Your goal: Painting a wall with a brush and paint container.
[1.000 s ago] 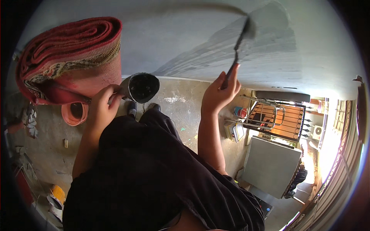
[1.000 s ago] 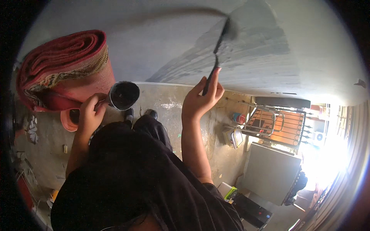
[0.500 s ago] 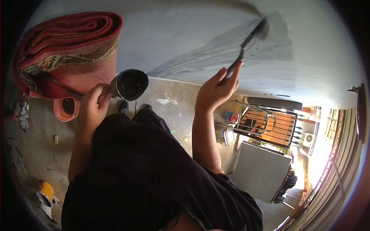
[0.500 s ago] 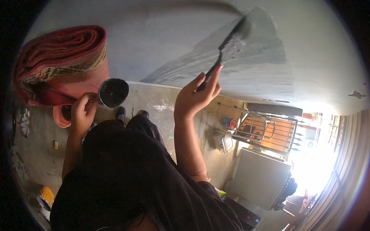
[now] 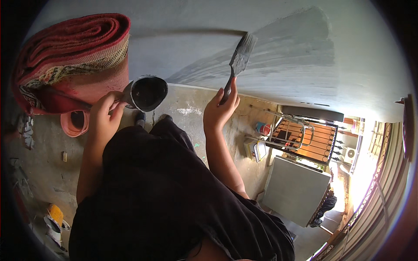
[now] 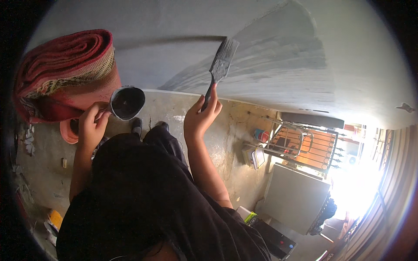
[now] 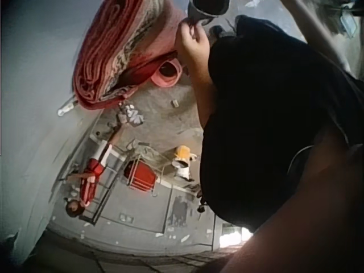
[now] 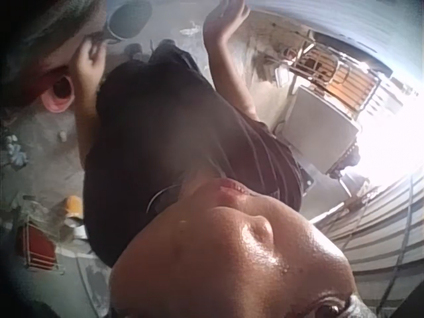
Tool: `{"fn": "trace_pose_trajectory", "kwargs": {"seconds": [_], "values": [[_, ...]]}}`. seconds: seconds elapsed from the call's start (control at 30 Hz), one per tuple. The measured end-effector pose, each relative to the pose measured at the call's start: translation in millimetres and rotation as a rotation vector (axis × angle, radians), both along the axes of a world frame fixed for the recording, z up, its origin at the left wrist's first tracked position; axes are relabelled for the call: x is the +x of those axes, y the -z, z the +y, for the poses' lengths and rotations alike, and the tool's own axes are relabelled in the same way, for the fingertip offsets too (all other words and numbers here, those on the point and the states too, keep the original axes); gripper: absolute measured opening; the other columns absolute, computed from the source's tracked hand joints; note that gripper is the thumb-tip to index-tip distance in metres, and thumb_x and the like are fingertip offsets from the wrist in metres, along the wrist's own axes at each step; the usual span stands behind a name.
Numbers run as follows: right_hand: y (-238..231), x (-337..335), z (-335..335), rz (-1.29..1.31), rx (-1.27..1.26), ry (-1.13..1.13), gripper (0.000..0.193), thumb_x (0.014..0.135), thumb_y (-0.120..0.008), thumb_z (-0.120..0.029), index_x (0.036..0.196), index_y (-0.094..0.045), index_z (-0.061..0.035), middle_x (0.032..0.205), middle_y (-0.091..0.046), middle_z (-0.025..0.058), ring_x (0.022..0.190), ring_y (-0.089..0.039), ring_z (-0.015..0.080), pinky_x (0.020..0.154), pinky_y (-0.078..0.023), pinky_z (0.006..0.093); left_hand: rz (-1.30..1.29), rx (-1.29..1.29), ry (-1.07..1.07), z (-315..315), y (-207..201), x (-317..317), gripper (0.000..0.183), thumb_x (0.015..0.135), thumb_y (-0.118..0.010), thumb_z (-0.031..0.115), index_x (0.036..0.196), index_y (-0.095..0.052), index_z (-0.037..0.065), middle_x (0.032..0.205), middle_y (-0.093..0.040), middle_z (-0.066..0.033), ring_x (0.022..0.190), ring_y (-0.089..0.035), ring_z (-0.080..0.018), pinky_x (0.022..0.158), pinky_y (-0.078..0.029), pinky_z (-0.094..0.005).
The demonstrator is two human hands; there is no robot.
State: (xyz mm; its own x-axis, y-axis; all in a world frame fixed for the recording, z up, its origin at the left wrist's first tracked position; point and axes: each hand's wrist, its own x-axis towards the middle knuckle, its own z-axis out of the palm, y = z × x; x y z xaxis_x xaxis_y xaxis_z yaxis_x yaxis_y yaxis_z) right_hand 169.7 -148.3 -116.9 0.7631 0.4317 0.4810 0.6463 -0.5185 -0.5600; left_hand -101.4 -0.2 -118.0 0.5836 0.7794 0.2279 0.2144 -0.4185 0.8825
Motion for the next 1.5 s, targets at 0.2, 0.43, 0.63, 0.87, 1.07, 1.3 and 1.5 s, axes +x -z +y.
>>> {"fn": "trace_pose_trajectory", "kwargs": {"seconds": [0.2, 0.43, 0.63, 0.87, 1.07, 1.3, 1.5], "values": [[-17.9, 3.9, 12.8, -0.143, 0.151, 0.046, 0.058, 0.096, -0.055, -0.001, 0.151, -0.039, -0.0059, 0.105, -0.050, 0.0153, 0.090, -0.051, 0.0277, 0.079, -0.044, 0.0357, 0.077, 0.031, -0.011, 4.4, 3.0, -4.0, 0.008, 0.091, -0.064, 0.000, 0.098, -0.060, -0.001, 0.086, -0.066, -0.0128, 0.074, -0.065, -0.0209, 0.068, -0.050, -0.0298], [35.6, 23.7, 28.5, 0.060, 0.097, -0.037, 0.058, 0.095, -0.057, 0.001, 0.150, -0.042, -0.0078, 0.104, -0.051, 0.0163, 0.090, -0.052, 0.0283, 0.078, -0.046, 0.0371, 0.144, 0.048, 0.055, 6.3, -6.5, 13.1, 0.009, 0.091, -0.065, 0.001, 0.098, -0.060, -0.002, 0.088, -0.067, -0.0127, 0.076, -0.066, -0.0214, 0.070, -0.051, -0.0305], [56.2, -8.9, 2.9, 0.092, 0.095, -0.020, 0.060, 0.093, -0.057, 0.003, 0.150, -0.040, -0.0035, 0.106, -0.052, 0.0175, 0.091, -0.052, 0.0300, 0.083, -0.045, 0.0363, 0.139, 0.032, 0.072, 11.1, -13.8, 25.0, 0.008, 0.091, -0.064, -0.001, 0.098, -0.061, -0.002, 0.089, -0.067, -0.0127, 0.078, -0.066, -0.0223, 0.070, -0.051, -0.0311], [19.4, 22.2, 43.9, -0.162, 0.222, -0.008, 0.059, 0.094, -0.056, 0.003, 0.150, -0.040, -0.0023, 0.109, -0.051, 0.0170, 0.093, -0.052, 0.0288, 0.082, -0.045, 0.0356, 0.199, 0.067, 0.118, 11.1, -16.2, 28.1, 0.008, 0.091, -0.064, -0.002, 0.098, -0.061, -0.002, 0.090, -0.068, -0.0129, 0.080, -0.067, -0.0236, 0.072, -0.052, -0.0319], [79.7, 3.6, 23.8, 0.180, 0.083, -0.050, 0.058, 0.094, -0.057, -0.003, 0.150, -0.044, -0.0103, 0.102, -0.053, 0.0179, 0.086, -0.052, 0.0310, 0.081, -0.045, 0.0411, 0.173, 0.063, 0.149, 16.5, -20.2, 37.2, 0.008, 0.091, -0.064, -0.001, 0.098, -0.061, -0.002, 0.090, -0.068, -0.0136, 0.080, -0.068, -0.0238, 0.071, -0.051, -0.0315], [54.0, -18.3, 10.8, 0.078, 0.167, -0.004, 0.056, 0.096, -0.055, -0.003, 0.149, -0.039, 0.0003, 0.122, -0.055, 0.0240, 0.105, -0.052, 0.0385, 0.095, -0.041, 0.0441, 0.174, 0.051, 0.130, 14.6, -18.1, 27.8, 0.008, 0.091, -0.064, -0.002, 0.099, -0.061, -0.003, 0.091, -0.069, -0.0131, 0.081, -0.068, -0.0233, 0.071, -0.052, -0.0313], [55.9, 21.0, 30.3, 0.153, 0.115, -0.047, 0.059, 0.096, -0.054, 0.000, 0.152, -0.037, -0.0073, 0.108, -0.051, 0.0201, 0.092, -0.052, 0.0330, 0.084, -0.045, 0.0403, 0.149, 0.072, 0.153, 13.5, -15.0, 29.0, 0.009, 0.091, -0.064, -0.002, 0.099, -0.061, -0.003, 0.092, -0.069, -0.0136, 0.081, -0.069, -0.0235, 0.071, -0.052, -0.0321]]}}
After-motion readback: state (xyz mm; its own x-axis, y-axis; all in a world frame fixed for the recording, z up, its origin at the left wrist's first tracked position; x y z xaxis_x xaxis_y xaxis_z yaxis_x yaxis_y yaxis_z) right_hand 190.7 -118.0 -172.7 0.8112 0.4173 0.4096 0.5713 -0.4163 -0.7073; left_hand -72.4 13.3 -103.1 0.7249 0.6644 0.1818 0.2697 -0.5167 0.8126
